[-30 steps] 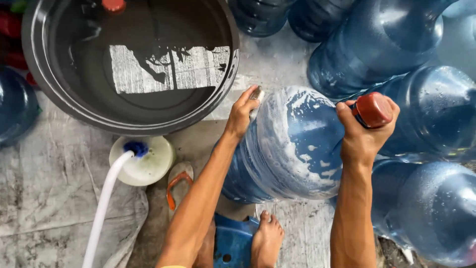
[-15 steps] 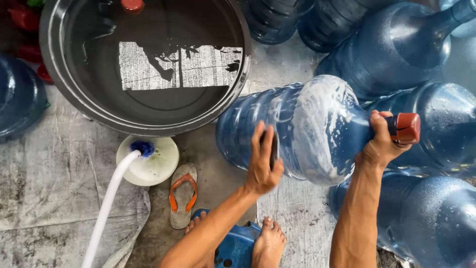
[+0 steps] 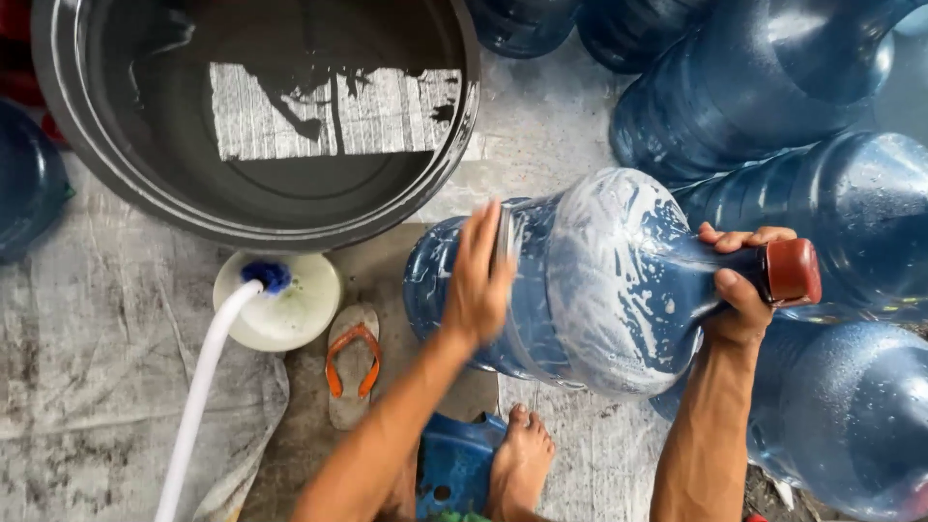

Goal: Cleaning the exterior of a large water jug with soap and water before filling it using a hose.

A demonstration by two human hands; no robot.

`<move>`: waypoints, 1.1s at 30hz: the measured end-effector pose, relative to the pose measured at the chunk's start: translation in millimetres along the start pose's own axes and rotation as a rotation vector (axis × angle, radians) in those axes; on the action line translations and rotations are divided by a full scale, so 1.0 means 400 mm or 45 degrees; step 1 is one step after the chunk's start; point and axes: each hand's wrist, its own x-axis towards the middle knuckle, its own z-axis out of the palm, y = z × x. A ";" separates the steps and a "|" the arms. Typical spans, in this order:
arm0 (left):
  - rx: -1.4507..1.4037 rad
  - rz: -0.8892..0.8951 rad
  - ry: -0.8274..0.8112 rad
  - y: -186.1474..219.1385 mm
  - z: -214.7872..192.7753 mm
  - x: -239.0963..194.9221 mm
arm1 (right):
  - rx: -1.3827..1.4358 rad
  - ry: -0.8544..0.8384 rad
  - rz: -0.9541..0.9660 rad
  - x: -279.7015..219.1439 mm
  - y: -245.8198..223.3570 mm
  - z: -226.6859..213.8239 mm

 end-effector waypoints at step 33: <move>0.268 0.337 -0.055 -0.106 0.026 -0.024 | -0.083 0.295 0.072 0.037 0.028 -0.039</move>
